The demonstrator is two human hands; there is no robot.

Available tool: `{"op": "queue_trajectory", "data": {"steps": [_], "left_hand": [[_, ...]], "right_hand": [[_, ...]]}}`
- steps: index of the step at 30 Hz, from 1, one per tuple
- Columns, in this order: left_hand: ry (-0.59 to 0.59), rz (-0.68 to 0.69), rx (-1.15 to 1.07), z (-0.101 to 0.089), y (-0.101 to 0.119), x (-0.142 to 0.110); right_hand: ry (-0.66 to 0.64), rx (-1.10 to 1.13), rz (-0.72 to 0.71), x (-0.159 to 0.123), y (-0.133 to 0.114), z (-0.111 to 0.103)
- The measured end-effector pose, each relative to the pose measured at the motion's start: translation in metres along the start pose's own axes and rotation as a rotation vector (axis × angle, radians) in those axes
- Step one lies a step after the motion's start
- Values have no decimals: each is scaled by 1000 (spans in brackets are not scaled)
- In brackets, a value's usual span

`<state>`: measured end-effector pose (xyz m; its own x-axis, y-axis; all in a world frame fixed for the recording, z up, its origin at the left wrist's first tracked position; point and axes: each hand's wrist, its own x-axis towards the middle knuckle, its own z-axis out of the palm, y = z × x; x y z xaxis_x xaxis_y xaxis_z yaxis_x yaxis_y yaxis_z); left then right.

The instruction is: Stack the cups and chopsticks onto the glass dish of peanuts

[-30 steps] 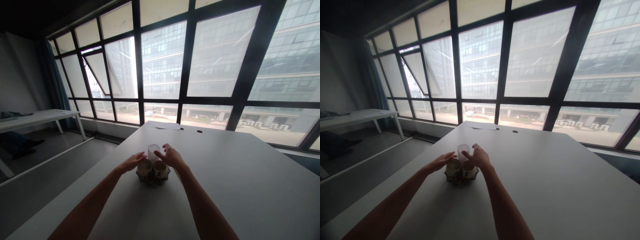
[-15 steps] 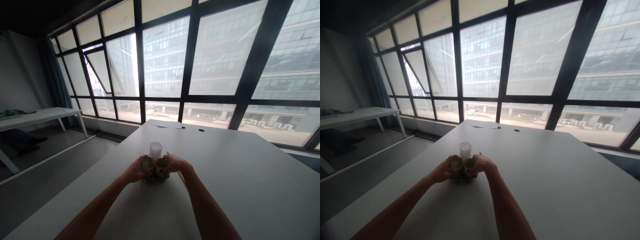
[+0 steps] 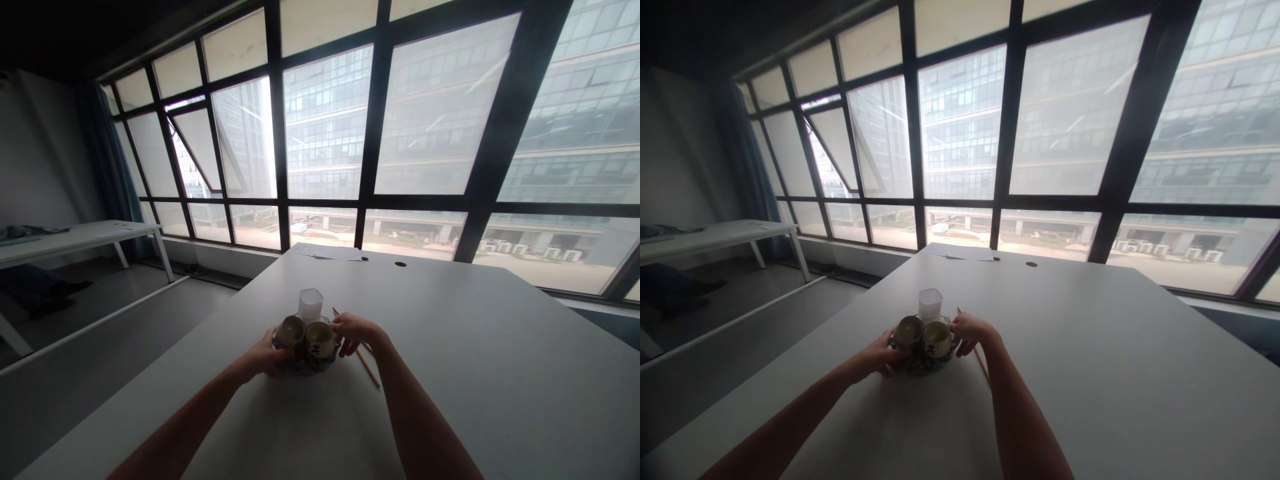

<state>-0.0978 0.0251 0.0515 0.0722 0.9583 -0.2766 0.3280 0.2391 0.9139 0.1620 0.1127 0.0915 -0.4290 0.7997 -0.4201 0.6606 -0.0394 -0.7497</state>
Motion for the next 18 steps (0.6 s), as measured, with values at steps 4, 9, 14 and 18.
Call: {"op": "queue_trajectory", "data": {"steps": [4, 9, 14, 18], "left_hand": [[61, 42, -141, 10, 9, -5], [233, 60, -168, 6, 0, 10], [312, 85, -156, -16, -8, 32], [330, 105, -151, -38, -9, 46]], "right_hand": [[-9, 74, 6, 11, 7, 14], [94, 112, -57, 18, 6, 28], [241, -5, -65, 19, -4, 31], [425, -210, 5, 9, -5, 13]]}}
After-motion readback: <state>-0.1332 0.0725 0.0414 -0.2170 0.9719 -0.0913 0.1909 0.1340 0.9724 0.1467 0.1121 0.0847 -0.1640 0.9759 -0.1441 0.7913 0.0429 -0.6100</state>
